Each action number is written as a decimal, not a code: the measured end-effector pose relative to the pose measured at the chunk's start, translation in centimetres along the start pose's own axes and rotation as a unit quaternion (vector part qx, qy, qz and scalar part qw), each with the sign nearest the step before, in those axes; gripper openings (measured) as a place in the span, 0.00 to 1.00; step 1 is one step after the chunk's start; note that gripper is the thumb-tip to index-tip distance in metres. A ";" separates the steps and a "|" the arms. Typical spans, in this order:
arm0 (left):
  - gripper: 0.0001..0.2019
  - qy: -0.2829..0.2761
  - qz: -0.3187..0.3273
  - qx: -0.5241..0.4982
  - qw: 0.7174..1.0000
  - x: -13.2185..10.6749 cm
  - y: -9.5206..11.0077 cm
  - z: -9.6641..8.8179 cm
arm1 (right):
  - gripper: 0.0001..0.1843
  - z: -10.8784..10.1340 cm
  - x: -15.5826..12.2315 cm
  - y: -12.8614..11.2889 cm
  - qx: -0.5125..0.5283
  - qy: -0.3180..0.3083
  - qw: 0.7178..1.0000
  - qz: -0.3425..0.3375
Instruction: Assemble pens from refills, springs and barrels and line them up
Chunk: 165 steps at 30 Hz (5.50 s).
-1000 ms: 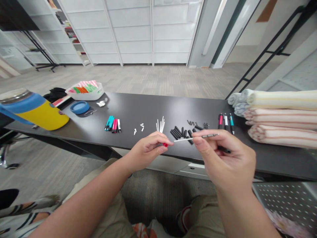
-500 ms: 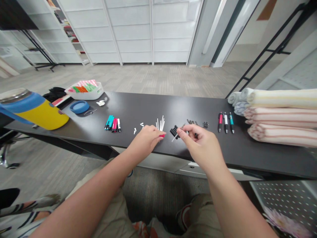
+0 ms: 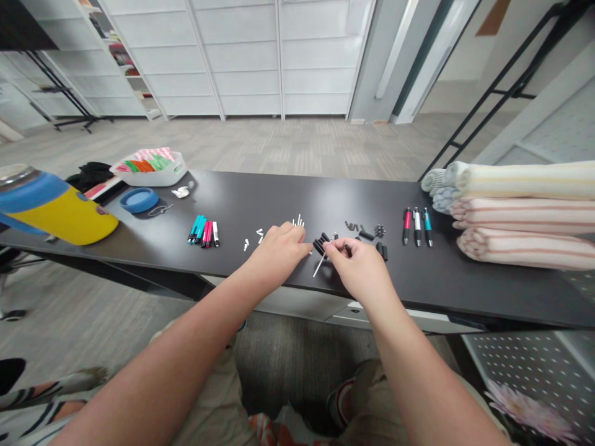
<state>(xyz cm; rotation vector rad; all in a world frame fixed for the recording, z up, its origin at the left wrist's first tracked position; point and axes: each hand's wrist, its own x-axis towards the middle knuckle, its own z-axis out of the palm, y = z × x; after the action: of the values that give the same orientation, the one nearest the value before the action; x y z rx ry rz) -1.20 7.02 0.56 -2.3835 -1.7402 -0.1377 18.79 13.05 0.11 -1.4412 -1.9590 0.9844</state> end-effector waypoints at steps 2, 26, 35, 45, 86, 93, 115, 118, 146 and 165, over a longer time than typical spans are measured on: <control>0.11 -0.008 0.011 0.019 1.000 0.2 0.1 -0.4 | 0.22 -0.2 0.0 0.1 -0.014 -0.001 1.000 0.001; 0.08 -0.045 0.091 -0.037 0.994 1.7 1.2 -1.4 | 0.25 -2.8 0.4 2.0 0.122 0.060 0.990 -0.035; 0.11 -0.017 0.036 -0.065 0.997 0.7 2.6 -1.2 | 0.28 -3.1 0.5 2.4 0.146 0.128 0.980 -0.049; 0.08 0.069 -0.178 -0.394 0.899 -3.4 1.7 -2.0 | 0.25 -2.9 -1.0 0.0 0.247 0.145 0.955 -0.085; 0.05 0.089 -0.151 -0.589 0.789 -3.9 3.3 -2.5 | 0.15 -2.2 -3.8 -1.9 0.167 0.150 0.958 -0.179; 0.07 0.084 -0.170 -0.646 0.739 -3.7 3.4 -2.4 | 0.16 -1.7 -4.2 -2.4 0.155 0.123 0.960 -0.200; 0.14 0.106 -0.196 -0.710 0.668 -2.5 2.8 0.3 | 0.18 -2.5 -1.3 -1.1 0.074 -0.059 0.983 -0.155; 0.14 0.090 -0.199 -0.712 0.667 -2.3 3.0 0.1 | 0.18 -2.6 -1.4 -0.9 0.059 -0.100 0.982 -0.147; 0.13 0.049 -0.129 -0.498 0.856 -2.2 4.4 -0.4 | 0.12 -2.9 -4.0 -2.8 -0.050 -0.021 0.937 -0.344; 0.11 0.041 -0.058 -0.573 0.817 -3.2 4.6 -1.7 | 0.15 -3.7 -3.8 -2.8 -0.011 -0.050 0.966 -0.254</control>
<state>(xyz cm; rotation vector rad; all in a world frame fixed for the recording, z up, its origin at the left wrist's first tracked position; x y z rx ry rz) 2.22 2.34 1.24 -2.8062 -2.0618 -1.7179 21.14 9.84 4.67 -0.8349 -2.2563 0.8058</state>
